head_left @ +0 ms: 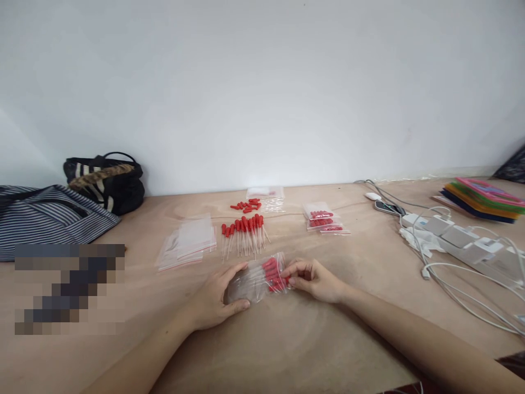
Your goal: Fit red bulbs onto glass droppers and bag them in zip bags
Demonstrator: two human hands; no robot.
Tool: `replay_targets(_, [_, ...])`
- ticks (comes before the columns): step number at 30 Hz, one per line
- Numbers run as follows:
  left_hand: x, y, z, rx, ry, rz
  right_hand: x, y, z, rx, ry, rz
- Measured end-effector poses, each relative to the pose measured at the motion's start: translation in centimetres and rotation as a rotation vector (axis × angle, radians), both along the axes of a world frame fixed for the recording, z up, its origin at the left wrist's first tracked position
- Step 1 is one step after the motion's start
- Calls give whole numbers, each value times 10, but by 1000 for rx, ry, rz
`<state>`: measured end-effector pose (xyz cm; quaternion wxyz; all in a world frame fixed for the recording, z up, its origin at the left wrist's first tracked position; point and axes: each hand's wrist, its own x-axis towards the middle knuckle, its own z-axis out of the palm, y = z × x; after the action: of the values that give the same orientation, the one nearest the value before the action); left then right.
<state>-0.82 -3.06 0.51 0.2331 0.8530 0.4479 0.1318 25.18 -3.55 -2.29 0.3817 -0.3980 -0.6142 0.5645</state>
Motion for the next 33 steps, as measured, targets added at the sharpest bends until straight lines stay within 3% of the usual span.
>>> replay_targets(4, [0, 0, 0, -2, 14, 1, -1, 3, 2, -144, -53, -18])
replay_targets(8, [-1, 1, -1, -14, 31, 7, -4, 8, 2, -178, -101, -90])
replay_targets(11, [-2, 1, -3, -13, 17, 2, -4, 9, 2, -174, -101, -4])
replay_targets(15, [-2, 1, -3, -27, 3, 2, -4, 10, 3, -124, -22, 87])
replay_targets(20, [-2, 2, -3, -21, -12, 3, -8, 12, -2, -26, -80, -86])
replay_targets(25, [-2, 2, -2, -9, -15, -5, -6, 13, -4, 3, -90, 79])
replay_targets(29, [0, 1, 1, 0, 5, -9, -8, 14, -4, 138, -235, -102])
replay_targets(33, [0, 1, 1, 15, 2, -16, -8, 14, -3, 143, -240, -8])
